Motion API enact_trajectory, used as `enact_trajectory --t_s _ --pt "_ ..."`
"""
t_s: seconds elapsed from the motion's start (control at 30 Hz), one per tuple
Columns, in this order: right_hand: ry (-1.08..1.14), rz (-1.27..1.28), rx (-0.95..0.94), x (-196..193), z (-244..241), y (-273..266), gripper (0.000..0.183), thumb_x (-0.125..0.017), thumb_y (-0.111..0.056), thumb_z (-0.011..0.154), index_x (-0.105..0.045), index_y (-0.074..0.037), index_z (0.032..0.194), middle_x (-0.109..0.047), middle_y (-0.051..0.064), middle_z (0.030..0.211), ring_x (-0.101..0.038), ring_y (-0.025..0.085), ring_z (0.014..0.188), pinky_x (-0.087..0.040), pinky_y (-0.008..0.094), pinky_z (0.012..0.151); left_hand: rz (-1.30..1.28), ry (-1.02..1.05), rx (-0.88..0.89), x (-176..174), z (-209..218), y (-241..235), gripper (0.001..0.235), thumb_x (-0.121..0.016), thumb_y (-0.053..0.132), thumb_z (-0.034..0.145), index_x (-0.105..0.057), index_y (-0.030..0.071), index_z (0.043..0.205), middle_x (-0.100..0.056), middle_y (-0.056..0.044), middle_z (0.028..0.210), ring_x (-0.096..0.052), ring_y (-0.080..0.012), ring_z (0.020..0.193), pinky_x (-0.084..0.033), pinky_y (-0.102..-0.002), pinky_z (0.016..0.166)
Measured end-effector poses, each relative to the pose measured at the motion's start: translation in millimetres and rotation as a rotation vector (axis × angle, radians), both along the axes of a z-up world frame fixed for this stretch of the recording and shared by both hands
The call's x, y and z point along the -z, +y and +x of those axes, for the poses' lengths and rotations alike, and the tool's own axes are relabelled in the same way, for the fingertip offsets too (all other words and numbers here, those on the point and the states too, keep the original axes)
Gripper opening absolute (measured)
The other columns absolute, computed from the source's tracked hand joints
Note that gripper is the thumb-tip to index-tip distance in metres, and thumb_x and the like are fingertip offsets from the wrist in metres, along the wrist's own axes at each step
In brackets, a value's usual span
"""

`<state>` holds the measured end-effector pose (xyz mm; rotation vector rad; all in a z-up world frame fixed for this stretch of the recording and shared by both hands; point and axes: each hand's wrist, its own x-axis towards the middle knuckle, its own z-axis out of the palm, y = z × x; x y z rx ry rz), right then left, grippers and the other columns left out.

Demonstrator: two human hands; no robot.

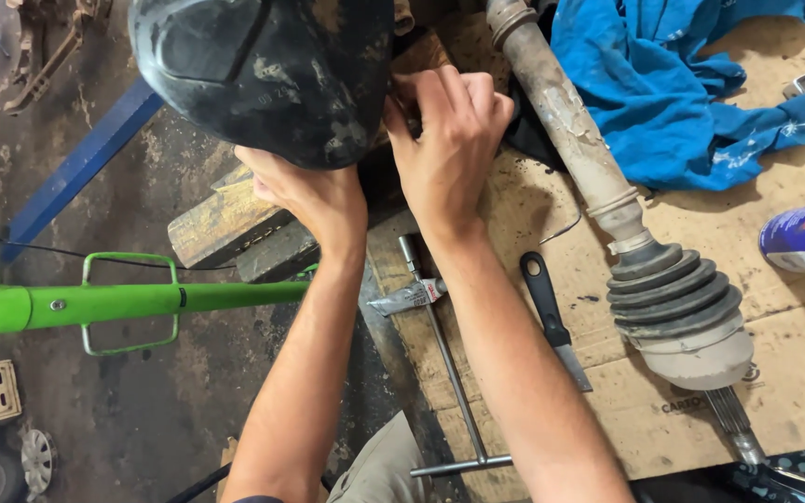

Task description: The person aligns a black differential cover onto a vehicle axle housing and secures it by hand-tightening bolts. They then use a T-handle wrench to tighten the bolts further, working on the assembly placed on a wooden workbench.

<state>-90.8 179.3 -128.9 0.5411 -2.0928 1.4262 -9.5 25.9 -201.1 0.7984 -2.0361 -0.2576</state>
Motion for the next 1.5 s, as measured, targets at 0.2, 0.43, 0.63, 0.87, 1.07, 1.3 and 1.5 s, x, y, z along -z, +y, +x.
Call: enact_trajectory --t_s 0.2,0.43,0.63,0.87,1.07,1.3,1.5 --pt "0.085 -0.005 -0.051 7 -4 8 0.013 -0.084 -0.023 0.112 -0.080 -0.017 0.123 -0.077 -0.002 0.126 -0.064 0.027 0.113 -0.041 0.047 0.102 -0.011 0.022 -0.004 -18 -4 10 0.106 -0.089 0.049 0.096 -0.031 -0.001 0.170 -0.058 -0.028 0.161 -0.058 -0.0548 0.137 -0.035 -0.060 0.124" --pt "0.115 -0.051 -0.082 1 -16 1 0.014 -0.079 -0.019 0.110 -0.073 -0.010 0.102 -0.072 0.006 0.113 -0.064 0.033 0.102 -0.042 0.051 0.094 -0.019 0.005 0.005 -1 -4 -2 0.122 -0.088 0.054 0.100 -0.016 -0.005 0.179 -0.035 -0.033 0.185 -0.043 -0.0558 0.163 -0.022 -0.062 0.137" --pt "0.156 -0.116 0.026 20 -19 -17 0.026 -0.085 -0.026 0.104 -0.063 -0.017 0.093 -0.061 -0.001 0.106 -0.062 0.027 0.100 -0.042 0.045 0.092 0.108 0.154 -0.029 -29 -14 20 0.107 -0.107 0.027 0.085 -0.043 0.005 0.168 -0.058 -0.024 0.148 -0.045 -0.0511 0.140 -0.027 -0.056 0.133" --pt "0.187 -0.227 -0.087 23 -21 -11 0.015 -0.089 -0.020 0.102 -0.078 -0.019 0.113 -0.068 -0.002 0.128 -0.069 0.025 0.110 -0.040 0.043 0.098 0.099 0.170 0.010 -27 -13 18 0.096 -0.103 0.028 0.086 -0.047 0.005 0.161 -0.063 -0.025 0.144 -0.052 -0.0482 0.131 -0.026 -0.055 0.132" --pt "0.181 -0.272 -0.054 30 -27 -12 0.021 -0.093 -0.023 0.100 -0.074 -0.018 0.094 -0.067 -0.003 0.115 -0.070 0.026 0.100 -0.043 0.043 0.091 0.056 0.159 0.053 -29 -11 17 0.090 -0.102 0.032 0.089 -0.047 0.005 0.156 -0.065 -0.024 0.141 -0.057 -0.0446 0.128 -0.027 -0.054 0.130" --pt "0.185 -0.260 -0.161 25 -27 2 0.020 -0.093 -0.019 0.097 -0.079 -0.019 0.112 -0.072 -0.002 0.125 -0.072 0.027 0.108 -0.043 0.044 0.093 0.112 0.123 -0.011 -47 -16 38 0.083 -0.099 0.029 0.087 -0.048 0.005 0.149 -0.063 -0.028 0.137 -0.051 -0.0513 0.130 -0.029 -0.053 0.130" --pt "0.172 -0.302 -0.101 36 -34 -11 0.023 -0.099 -0.020 0.093 -0.076 -0.017 0.096 -0.069 -0.001 0.112 -0.071 0.028 0.097 -0.045 0.044 0.085 0.159 0.146 -0.018 -48 -17 35 0.082 -0.099 0.034 0.085 -0.050 0.007 0.145 -0.062 -0.027 0.134 -0.048 -0.0513 0.131 -0.027 -0.055 0.130"
